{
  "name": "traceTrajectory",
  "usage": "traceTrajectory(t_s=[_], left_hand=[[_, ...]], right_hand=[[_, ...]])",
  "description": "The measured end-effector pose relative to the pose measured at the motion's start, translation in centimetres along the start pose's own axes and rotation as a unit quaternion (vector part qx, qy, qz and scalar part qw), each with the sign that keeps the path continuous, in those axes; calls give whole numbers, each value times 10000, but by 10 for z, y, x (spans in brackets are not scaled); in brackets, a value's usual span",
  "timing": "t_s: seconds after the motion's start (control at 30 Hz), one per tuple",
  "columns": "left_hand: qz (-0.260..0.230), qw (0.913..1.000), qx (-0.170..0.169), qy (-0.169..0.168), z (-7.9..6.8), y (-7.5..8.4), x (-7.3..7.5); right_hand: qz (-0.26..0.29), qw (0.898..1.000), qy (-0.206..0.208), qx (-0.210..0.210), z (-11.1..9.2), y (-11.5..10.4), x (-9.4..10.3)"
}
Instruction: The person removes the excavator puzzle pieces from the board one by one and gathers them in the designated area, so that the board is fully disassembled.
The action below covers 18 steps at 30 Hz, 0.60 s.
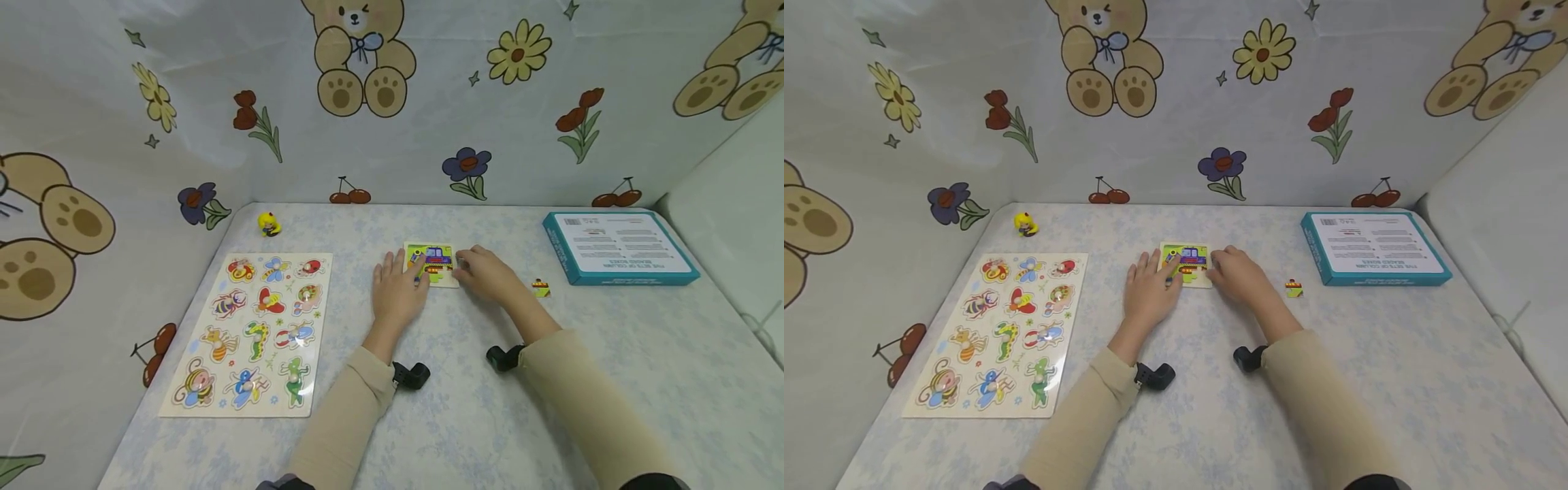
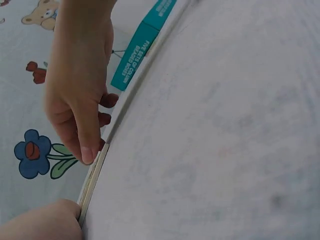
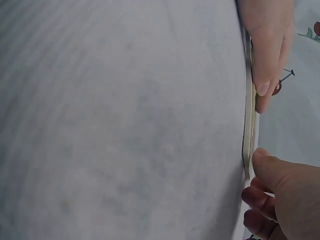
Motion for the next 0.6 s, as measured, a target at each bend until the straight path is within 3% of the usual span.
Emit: traceTrajectory(t_s=[0.3,0.6], left_hand=[[75,10000,8,25,-1,1,1],[125,9999,13,43,0,1,2]], right_hand=[[190,9994,274,124,10,-3,-6],[-356,9986,237,298,16,-7,-2]])
Point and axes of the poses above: each hand's wrist, its own z-axis towards the middle knuckle, its own x-axis out of the back of the hand, y = z × x, the point moved 2 cm from there along z, towards the middle knuckle, and after that the axes turned 8 degrees about x, right-handed, at the moved point
